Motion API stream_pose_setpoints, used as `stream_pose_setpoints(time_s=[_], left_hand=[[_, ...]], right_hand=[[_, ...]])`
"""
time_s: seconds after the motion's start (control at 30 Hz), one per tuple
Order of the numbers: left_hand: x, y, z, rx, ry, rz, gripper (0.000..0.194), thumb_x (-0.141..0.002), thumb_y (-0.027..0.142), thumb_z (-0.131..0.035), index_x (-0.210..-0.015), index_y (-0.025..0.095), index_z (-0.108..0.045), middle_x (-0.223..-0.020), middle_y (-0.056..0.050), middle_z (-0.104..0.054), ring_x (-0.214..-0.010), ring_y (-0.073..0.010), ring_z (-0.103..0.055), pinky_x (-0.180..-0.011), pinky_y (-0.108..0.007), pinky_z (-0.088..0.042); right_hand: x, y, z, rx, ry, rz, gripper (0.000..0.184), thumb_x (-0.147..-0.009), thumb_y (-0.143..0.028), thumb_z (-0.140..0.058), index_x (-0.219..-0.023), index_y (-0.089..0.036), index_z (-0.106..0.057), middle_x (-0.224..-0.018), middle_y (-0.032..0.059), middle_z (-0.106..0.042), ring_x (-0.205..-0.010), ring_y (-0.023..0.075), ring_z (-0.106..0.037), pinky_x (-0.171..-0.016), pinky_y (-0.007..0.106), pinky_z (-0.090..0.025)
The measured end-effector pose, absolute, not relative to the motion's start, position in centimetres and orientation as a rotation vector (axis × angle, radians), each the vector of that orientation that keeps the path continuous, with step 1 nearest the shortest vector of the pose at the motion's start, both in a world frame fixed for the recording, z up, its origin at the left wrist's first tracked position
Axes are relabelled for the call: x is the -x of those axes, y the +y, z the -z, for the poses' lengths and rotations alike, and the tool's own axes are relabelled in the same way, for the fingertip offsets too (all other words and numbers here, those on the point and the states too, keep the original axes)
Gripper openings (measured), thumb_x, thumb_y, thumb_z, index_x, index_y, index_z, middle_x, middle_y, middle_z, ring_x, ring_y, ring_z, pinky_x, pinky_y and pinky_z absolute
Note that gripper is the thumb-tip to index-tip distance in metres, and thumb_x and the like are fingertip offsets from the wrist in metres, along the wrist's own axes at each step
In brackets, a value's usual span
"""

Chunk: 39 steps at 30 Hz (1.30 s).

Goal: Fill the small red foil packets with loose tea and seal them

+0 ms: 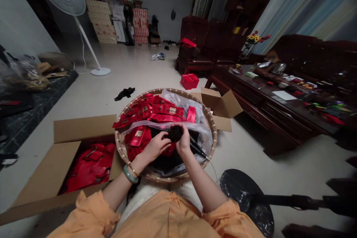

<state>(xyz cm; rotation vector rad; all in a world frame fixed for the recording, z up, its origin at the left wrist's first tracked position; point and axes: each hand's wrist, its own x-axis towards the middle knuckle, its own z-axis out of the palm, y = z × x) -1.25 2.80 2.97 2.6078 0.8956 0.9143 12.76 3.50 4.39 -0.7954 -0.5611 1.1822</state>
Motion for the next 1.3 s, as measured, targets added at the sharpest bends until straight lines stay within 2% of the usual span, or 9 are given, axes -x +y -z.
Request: stream_pose_setpoints(time_s=[0.17,0.37,0.53,0.67,0.87,0.97,1.13,1.3], left_hand=[[1.2,2.5,-2.6,-2.648,0.921,-1.016,0.013,-0.085,0.019,-0.053,-0.093,0.018,-0.063,-0.116,-0.011,-0.051,-0.104,-0.0211,-0.052,-0.086,-0.037,-0.050],[1.4,2.5,-2.6,-2.778,0.879,-1.091,0.013,-0.085,0.019,-0.053,-0.093,0.018,-0.063,-0.122,-0.009,-0.055,-0.109,-0.0224,-0.046,-0.089,-0.041,-0.048],[1.4,2.8,-2.3,-2.813,0.761,-1.143,0.014,-0.085,0.017,-0.053,-0.094,0.018,-0.063,-0.099,-0.007,-0.065,-0.101,-0.0221,-0.049,-0.084,-0.040,-0.049],[1.5,3.0,-2.9,-2.792,0.736,-1.076,0.011,-0.084,0.021,-0.055,-0.090,0.017,-0.063,-0.087,-0.006,-0.063,-0.094,-0.0214,-0.049,-0.081,-0.039,-0.049],[1.8,2.9,-2.8,-2.721,0.757,-1.092,0.010,-0.085,0.023,-0.054,-0.087,0.017,-0.062,-0.095,-0.008,-0.059,-0.096,-0.0206,-0.050,-0.081,-0.037,-0.049],[1.9,2.8,-2.2,-2.689,0.800,-1.140,0.011,-0.086,0.023,-0.053,-0.090,0.017,-0.062,-0.096,-0.009,-0.057,-0.093,-0.0200,-0.052,-0.077,-0.036,-0.050],[2.0,2.7,-1.8,-2.737,0.886,-1.213,0.012,-0.084,0.023,-0.055,-0.092,0.018,-0.063,-0.107,-0.009,-0.058,-0.099,-0.0218,-0.050,-0.081,-0.039,-0.049],[2.1,2.7,-1.7,-2.785,0.874,-1.226,0.012,-0.083,0.019,-0.056,-0.093,0.018,-0.063,-0.105,-0.008,-0.061,-0.099,-0.0217,-0.049,-0.081,-0.038,-0.049]], right_hand=[[-12.9,3.6,-3.7,0.875,-0.657,-1.104,0.030,-0.081,-0.039,-0.043,-0.074,-0.018,-0.063,-0.075,0.0001,-0.068,-0.074,0.0152,-0.062,-0.075,0.029,-0.047],[-12.9,3.6,-3.5,0.961,-0.764,-1.039,0.033,-0.082,-0.041,-0.042,-0.074,-0.019,-0.065,-0.076,-0.0001,-0.067,-0.076,0.0153,-0.059,-0.077,0.027,-0.044],[-12.8,3.6,-3.9,1.015,-0.829,-1.012,0.035,-0.082,-0.039,-0.041,-0.070,-0.018,-0.066,-0.073,0.0000,-0.067,-0.074,0.0152,-0.057,-0.076,0.027,-0.042],[-12.7,3.5,-4.1,1.024,-0.866,-1.009,0.038,-0.082,-0.043,-0.041,-0.070,-0.017,-0.066,-0.074,0.0008,-0.068,-0.074,0.0160,-0.058,-0.075,0.028,-0.042],[-12.6,3.3,-3.9,1.013,-0.942,-1.042,0.044,-0.084,-0.050,-0.040,-0.068,-0.017,-0.065,-0.073,0.0034,-0.068,-0.071,0.0172,-0.060,-0.074,0.029,-0.044],[-12.4,3.3,-3.7,0.991,-0.949,-1.058,0.044,-0.085,-0.049,-0.039,-0.069,-0.017,-0.064,-0.072,0.0038,-0.068,-0.070,0.0172,-0.060,-0.074,0.029,-0.045],[-12.3,3.2,-3.7,0.992,-0.943,-1.060,0.041,-0.085,-0.048,-0.041,-0.072,-0.017,-0.063,-0.072,0.0041,-0.067,-0.069,0.0170,-0.060,-0.070,0.029,-0.046],[-12.4,2.8,-3.8,1.008,-1.055,-1.014,0.039,-0.086,-0.046,-0.040,-0.075,-0.017,-0.064,-0.073,0.0039,-0.065,-0.070,0.0172,-0.059,-0.068,0.029,-0.046]])
